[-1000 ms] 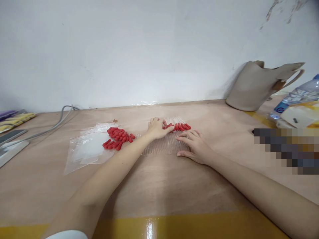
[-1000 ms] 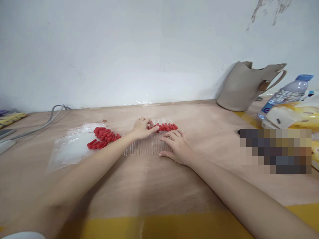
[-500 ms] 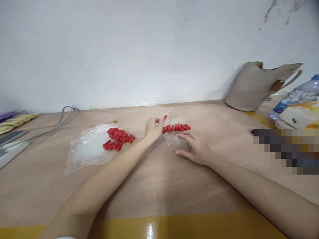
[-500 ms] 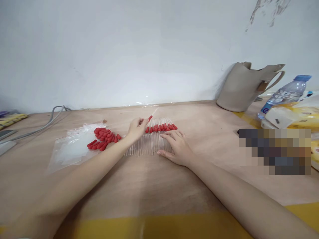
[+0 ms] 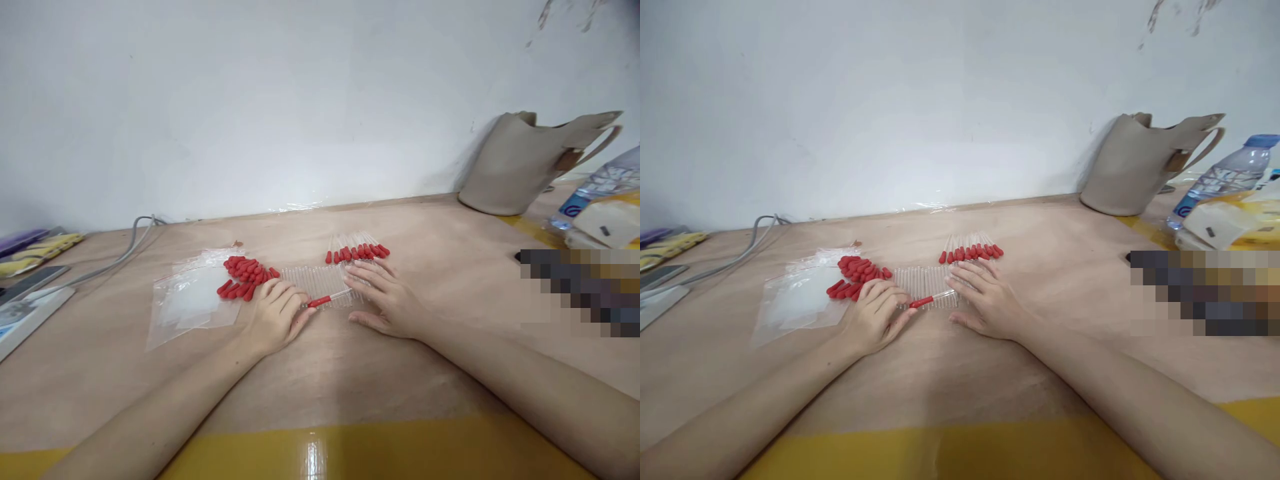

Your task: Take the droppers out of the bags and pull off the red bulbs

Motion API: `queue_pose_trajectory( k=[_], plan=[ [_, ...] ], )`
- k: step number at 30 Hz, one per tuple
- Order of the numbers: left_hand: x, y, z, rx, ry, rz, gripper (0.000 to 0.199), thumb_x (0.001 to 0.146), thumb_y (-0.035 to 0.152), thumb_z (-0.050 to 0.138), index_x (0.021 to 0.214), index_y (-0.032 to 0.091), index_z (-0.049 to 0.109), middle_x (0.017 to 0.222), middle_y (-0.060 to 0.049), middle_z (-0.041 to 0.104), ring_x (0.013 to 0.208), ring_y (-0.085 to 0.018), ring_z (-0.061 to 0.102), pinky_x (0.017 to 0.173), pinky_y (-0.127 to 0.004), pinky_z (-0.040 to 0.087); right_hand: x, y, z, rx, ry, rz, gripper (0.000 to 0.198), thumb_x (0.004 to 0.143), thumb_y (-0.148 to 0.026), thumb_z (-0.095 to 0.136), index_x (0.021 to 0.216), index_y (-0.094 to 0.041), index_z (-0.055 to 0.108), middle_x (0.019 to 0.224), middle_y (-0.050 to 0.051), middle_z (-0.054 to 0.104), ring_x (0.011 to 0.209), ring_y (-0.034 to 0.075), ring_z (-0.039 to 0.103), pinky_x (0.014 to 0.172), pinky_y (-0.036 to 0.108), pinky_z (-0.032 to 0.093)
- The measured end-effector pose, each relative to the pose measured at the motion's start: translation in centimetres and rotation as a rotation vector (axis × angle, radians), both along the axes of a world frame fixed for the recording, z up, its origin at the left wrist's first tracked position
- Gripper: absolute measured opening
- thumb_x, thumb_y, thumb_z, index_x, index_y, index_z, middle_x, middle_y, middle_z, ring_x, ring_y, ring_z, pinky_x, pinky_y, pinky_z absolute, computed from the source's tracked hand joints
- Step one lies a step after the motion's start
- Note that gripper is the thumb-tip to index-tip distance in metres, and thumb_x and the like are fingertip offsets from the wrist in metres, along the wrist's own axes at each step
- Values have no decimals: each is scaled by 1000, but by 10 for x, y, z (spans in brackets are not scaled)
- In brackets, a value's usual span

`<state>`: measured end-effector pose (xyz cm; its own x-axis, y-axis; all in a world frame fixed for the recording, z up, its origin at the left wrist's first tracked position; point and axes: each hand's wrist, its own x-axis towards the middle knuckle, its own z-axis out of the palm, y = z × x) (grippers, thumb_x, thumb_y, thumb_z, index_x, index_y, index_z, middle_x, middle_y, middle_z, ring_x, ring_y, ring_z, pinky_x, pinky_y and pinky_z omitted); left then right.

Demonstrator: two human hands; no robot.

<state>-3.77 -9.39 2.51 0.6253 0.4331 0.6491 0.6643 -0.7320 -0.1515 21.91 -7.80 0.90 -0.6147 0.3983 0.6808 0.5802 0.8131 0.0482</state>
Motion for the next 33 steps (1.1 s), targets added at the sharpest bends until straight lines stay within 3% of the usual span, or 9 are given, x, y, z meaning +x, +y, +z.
queue_pose_trajectory(
  k=[8,11,13,15,19,25,33],
  plan=[
    [2,2,-2,0,-18,-83,8,79,22,58,85,18,54,83,-1,65,83,-17,56,83,-35,40,-5,3,-7,43,38,23,23,84,-27,54,104,-18,60,108,5,64,111,20,52,100,44,34],
    [8,0,0,-47,-8,-50,26,79,30,58,101,16,55,106,-8,62,103,-22,53,93,-42,37,-7,3,-9,69,57,60,17,84,-22,54,98,-19,63,100,3,67,105,19,56,99,43,36],
    [14,-1,0,-68,35,-43,42,79,37,58,113,15,52,124,-13,52,117,-27,44,99,-47,33,-9,3,-9,83,55,80,17,83,-22,54,97,-18,63,100,3,68,102,19,57,99,44,37],
    [18,0,-1,-79,78,-63,40,81,38,56,114,16,53,132,-13,45,124,-27,38,101,-47,32,-11,1,-8,95,52,94,17,83,-22,55,98,-18,63,100,3,68,100,19,58,98,44,38],
    [22,4,-9,-97,64,-110,22,86,28,50,101,16,61,121,-9,56,120,-22,44,99,-39,39,-13,-2,-7,98,50,103,17,84,-22,54,97,-17,63,100,4,68,98,19,60,97,43,40],
    [23,4,-11,-82,22,-158,21,86,24,50,103,15,60,108,-7,65,113,-21,52,99,-41,41,-15,-5,-6,38,9,109,26,84,-24,53,106,-14,60,108,7,64,104,20,57,94,41,44],
    [26,3,-12,-66,-7,-169,21,85,21,51,105,15,58,104,-5,66,113,-19,52,101,-40,39,-18,-5,-7,49,67,155,22,84,-22,53,102,-12,61,102,9,66,98,19,60,87,35,51]
  ],
)
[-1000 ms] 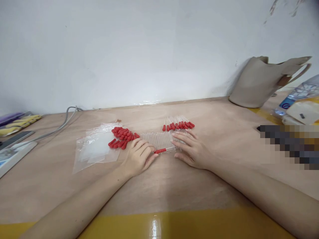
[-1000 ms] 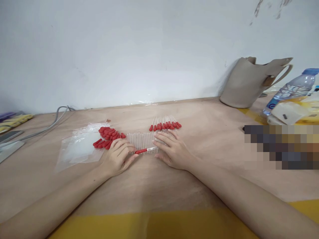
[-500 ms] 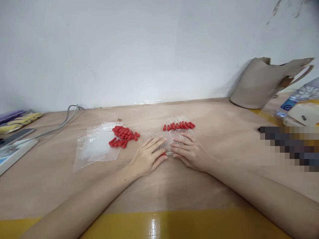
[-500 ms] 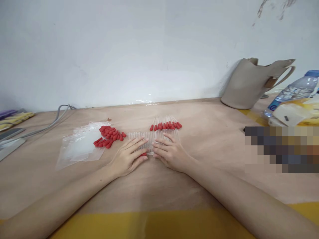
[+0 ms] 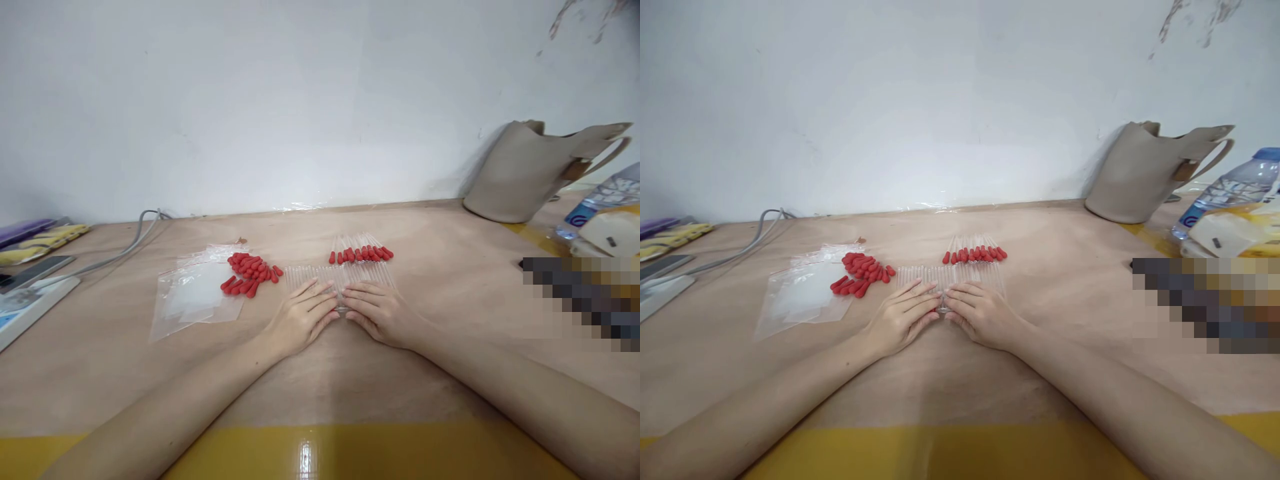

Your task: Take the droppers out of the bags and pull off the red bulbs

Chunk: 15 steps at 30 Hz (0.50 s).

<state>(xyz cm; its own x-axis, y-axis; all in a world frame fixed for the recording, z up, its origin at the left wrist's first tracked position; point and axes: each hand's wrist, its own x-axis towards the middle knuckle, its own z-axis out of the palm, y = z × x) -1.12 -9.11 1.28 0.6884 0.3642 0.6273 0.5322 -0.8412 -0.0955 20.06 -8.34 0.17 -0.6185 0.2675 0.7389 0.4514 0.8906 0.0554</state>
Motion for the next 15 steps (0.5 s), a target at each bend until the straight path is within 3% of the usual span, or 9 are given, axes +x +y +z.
queue_pose_trajectory(
  k=[9,15],
  plan=[
    [1,-1,2,86,46,-39,16,85,22,52,99,15,58,103,-4,67,111,-19,54,102,-40,38,0,0,-2,7,-14,56,21,84,-18,53,103,-12,60,103,8,66,102,17,59,91,32,50],
    [2,-5,8,95,53,-78,13,85,20,51,93,15,59,97,-4,69,109,-18,55,105,-40,34,2,-5,0,94,-53,58,16,84,-18,52,96,-12,61,99,9,67,100,18,60,91,33,50]
  ],
)
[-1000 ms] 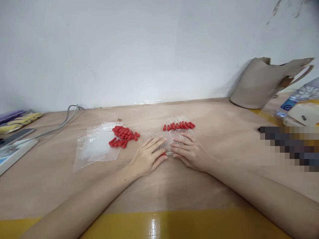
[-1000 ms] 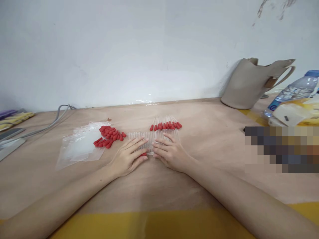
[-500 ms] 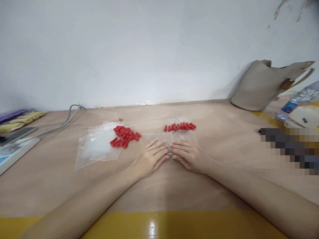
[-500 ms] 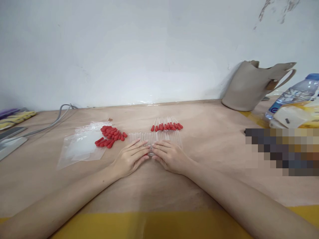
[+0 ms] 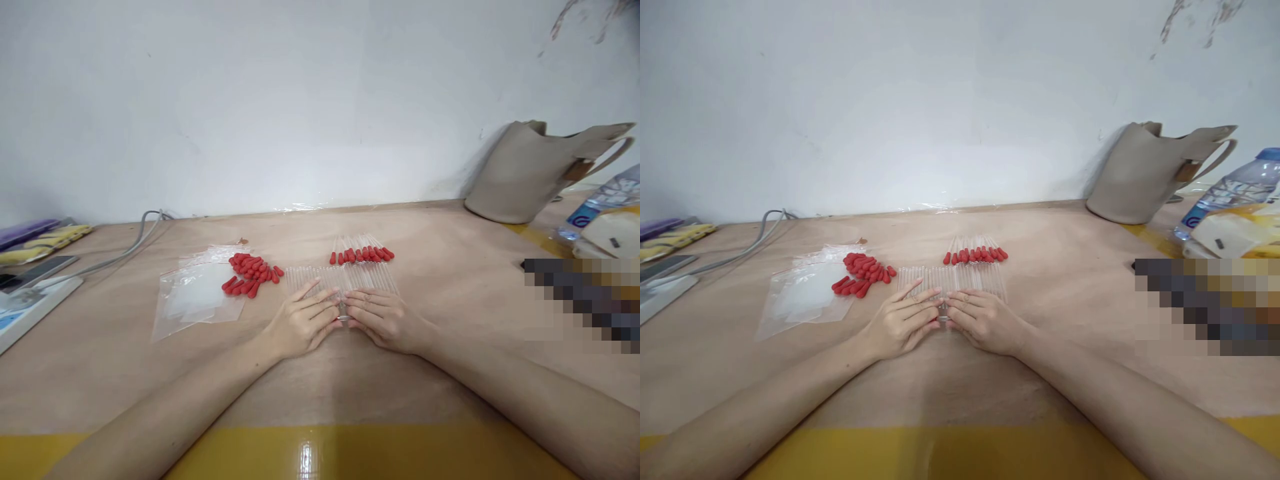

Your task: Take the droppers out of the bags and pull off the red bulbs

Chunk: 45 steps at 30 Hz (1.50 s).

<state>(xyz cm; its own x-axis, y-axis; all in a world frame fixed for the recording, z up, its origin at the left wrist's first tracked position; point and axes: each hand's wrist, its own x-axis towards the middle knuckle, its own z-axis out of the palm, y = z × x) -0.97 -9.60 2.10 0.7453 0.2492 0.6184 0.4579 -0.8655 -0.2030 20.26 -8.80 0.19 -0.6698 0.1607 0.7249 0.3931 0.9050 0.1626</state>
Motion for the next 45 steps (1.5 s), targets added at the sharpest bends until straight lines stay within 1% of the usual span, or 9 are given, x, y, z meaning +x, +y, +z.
queue_pose_trajectory(
  k=[15,23,26,29,31,36,38,42,45],
  plan=[
    [-4,-7,3,-50,12,-21,11,85,19,50,90,16,60,96,-4,69,108,-17,56,107,-41,31,8,-6,8,148,-87,25,11,83,-14,53,90,-12,61,97,9,67,102,19,59,94,37,49],
    [-8,-14,2,-62,6,-30,11,84,22,51,90,17,60,96,-4,69,107,-18,57,104,-41,35,15,-6,6,133,-93,78,13,82,-13,55,94,-12,59,103,11,65,109,20,54,96,40,46],
    [-17,-15,1,-74,0,-4,11,84,19,52,91,17,60,97,-4,68,107,-18,57,100,-41,39,23,-3,8,110,-48,15,14,84,-18,53,96,-16,60,98,7,66,103,18,57,90,38,49],
    [-33,-10,10,-42,-91,123,10,82,21,55,91,19,61,93,-4,67,94,-18,60,86,-37,47,30,5,7,43,70,-220,16,84,-23,53,96,-19,62,72,2,64,75,16,59,69,33,48],
    [-49,-1,21,-26,-192,290,12,82,26,55,89,19,63,87,-5,64,80,-17,60,72,-32,49,32,12,4,4,128,-375,18,85,-25,51,96,-18,63,62,1,59,64,15,54,60,31,42],
    [-109,26,49,-131,-319,817,26,83,37,45,89,21,65,80,-5,56,74,-18,56,63,-30,45,24,27,-1,-182,156,-505,29,88,-22,38,109,-16,57,81,6,62,74,18,55,68,32,39],
    [-133,33,52,-268,-262,961,29,81,37,43,90,20,64,76,-6,57,73,-21,56,62,-32,44,20,30,-1,-236,190,-489,27,88,-22,37,104,-15,58,83,7,62,76,19,55,70,33,40],
    [-155,36,52,-723,-119,1070,30,75,43,49,89,21,62,72,-4,62,68,-21,57,60,-32,43,17,34,-1,-313,266,-475,21,86,-25,41,90,-14,59,72,5,61,69,18,54,67,31,40],
    [-152,36,50,-851,-168,1090,32,70,47,54,88,21,58,75,-2,64,70,-20,59,60,-30,43,15,33,-2,-290,266,-470,18,85,-22,43,84,-15,60,70,5,61,69,18,53,68,31,40]
  ],
)
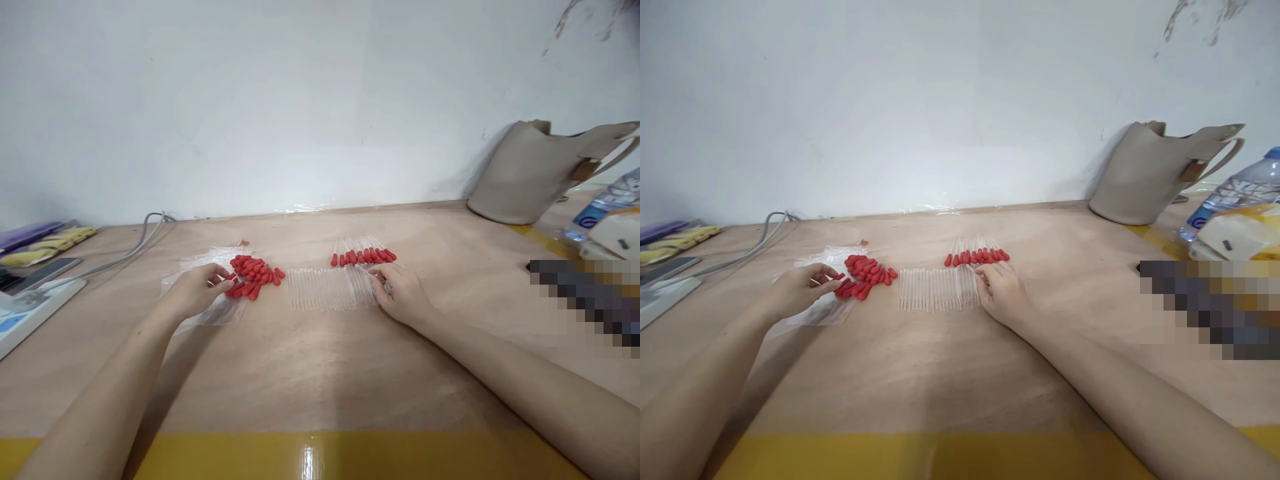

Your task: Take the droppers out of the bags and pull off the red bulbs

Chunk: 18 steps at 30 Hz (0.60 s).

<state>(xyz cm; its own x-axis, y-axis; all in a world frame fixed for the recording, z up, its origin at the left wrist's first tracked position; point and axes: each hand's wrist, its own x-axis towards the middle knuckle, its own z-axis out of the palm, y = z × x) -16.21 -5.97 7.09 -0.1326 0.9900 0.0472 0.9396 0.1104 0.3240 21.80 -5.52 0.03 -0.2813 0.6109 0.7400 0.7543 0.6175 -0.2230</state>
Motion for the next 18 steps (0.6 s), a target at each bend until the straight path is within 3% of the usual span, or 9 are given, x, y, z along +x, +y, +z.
queue_pose_trajectory(
  k=[6,10,13,18],
  plan=[
    [9,4,-5,102,144,2,34,70,49,53,85,19,57,78,-5,63,72,-22,59,62,-30,43,-3,-3,-3,70,-123,-38,20,83,-19,45,89,-15,63,75,6,64,76,19,53,74,33,39],
    [27,-1,-9,422,243,-33,27,75,43,51,81,18,58,79,-5,58,69,-19,56,66,-31,43,-4,-3,-4,68,-160,10,22,83,-26,47,92,-14,63,79,8,63,77,20,51,75,34,39],
    [55,-8,-16,631,212,-184,21,80,36,49,75,17,58,79,-5,54,71,-17,54,68,-29,43,-5,-5,-3,45,-188,3,30,84,-37,48,99,-14,61,86,8,63,82,21,52,77,37,38],
    [110,-10,-30,616,111,-527,15,82,27,49,74,16,56,79,-4,52,77,-17,52,73,-29,43,-5,-10,3,-24,-194,1,49,80,-53,49,109,-14,55,105,11,57,93,25,50,81,40,35]
  ],
)
